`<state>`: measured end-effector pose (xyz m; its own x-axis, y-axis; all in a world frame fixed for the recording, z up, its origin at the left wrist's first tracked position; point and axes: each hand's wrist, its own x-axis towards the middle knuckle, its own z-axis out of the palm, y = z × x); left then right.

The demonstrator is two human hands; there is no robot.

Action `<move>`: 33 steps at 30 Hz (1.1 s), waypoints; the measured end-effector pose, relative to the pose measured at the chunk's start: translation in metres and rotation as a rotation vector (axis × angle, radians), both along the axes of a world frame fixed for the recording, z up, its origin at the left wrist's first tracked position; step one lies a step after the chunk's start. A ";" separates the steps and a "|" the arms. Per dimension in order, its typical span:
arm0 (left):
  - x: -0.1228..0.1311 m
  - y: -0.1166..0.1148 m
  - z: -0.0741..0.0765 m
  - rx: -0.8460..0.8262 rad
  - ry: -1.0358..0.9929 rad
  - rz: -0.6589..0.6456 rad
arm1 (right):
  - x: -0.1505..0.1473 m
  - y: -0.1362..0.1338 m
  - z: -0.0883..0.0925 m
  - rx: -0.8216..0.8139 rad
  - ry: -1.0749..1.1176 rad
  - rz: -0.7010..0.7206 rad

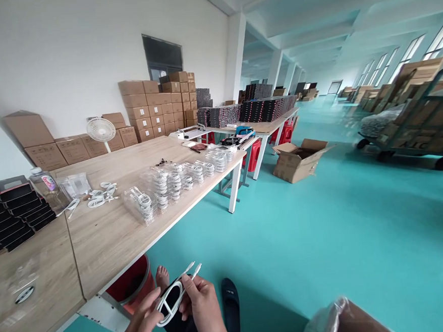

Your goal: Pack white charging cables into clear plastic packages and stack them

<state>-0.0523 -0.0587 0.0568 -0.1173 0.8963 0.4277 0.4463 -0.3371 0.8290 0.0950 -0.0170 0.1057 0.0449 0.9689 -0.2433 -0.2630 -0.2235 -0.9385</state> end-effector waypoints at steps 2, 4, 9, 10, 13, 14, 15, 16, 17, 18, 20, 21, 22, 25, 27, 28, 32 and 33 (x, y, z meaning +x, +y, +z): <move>-0.004 0.002 -0.001 0.155 0.329 -0.028 | 0.000 0.000 0.002 -0.027 -0.018 0.016; -0.010 0.005 0.000 0.241 0.529 -0.043 | -0.001 -0.002 0.005 -0.033 -0.027 0.022; -0.018 0.011 0.012 0.059 0.403 -0.085 | 0.000 -0.004 0.012 0.027 0.046 0.019; -0.018 0.012 0.016 -0.068 0.271 -0.120 | 0.001 -0.004 0.011 0.034 0.080 0.010; -0.015 0.012 0.027 -0.546 -0.319 -0.204 | 0.005 -0.005 0.004 0.002 0.127 -0.050; -0.014 0.011 0.030 -0.676 -0.533 -0.219 | 0.006 -0.005 0.000 -0.020 0.109 -0.061; -0.013 0.011 0.031 -0.768 -0.723 -0.238 | 0.007 -0.005 -0.004 -0.037 0.087 -0.052; -0.011 0.010 0.031 -0.822 -0.878 -0.267 | 0.007 -0.006 -0.007 -0.047 0.066 -0.027; -0.010 0.009 0.029 -0.856 -0.993 -0.304 | 0.007 -0.006 -0.010 -0.049 0.055 0.002; -0.008 0.008 0.026 -0.882 -1.072 -0.345 | 0.006 -0.007 -0.012 -0.045 0.051 0.030; -0.004 0.005 0.018 -0.933 -1.168 -0.420 | 0.004 -0.007 -0.012 -0.025 0.051 0.059; -0.002 0.003 0.015 -0.958 -1.197 -0.447 | 0.004 -0.007 -0.011 -0.018 0.042 0.062; -0.001 0.002 0.011 -0.976 -1.216 -0.466 | 0.005 -0.007 -0.008 -0.016 0.012 0.066; 0.002 0.001 0.006 -0.984 -1.251 -0.495 | 0.009 -0.005 0.001 0.035 -0.257 0.151; 0.002 0.002 0.007 -0.991 -1.282 -0.497 | 0.012 -0.005 0.004 0.129 -0.461 0.255; 0.003 0.004 0.007 -0.999 -1.305 -0.494 | 0.012 -0.005 0.004 0.202 -0.557 0.315; 0.003 0.010 0.002 -1.021 -1.417 -0.482 | 0.012 -0.008 -0.004 0.457 -0.952 0.469; 0.002 0.011 0.000 -1.025 -1.435 -0.471 | 0.011 -0.009 -0.007 0.474 -1.030 0.447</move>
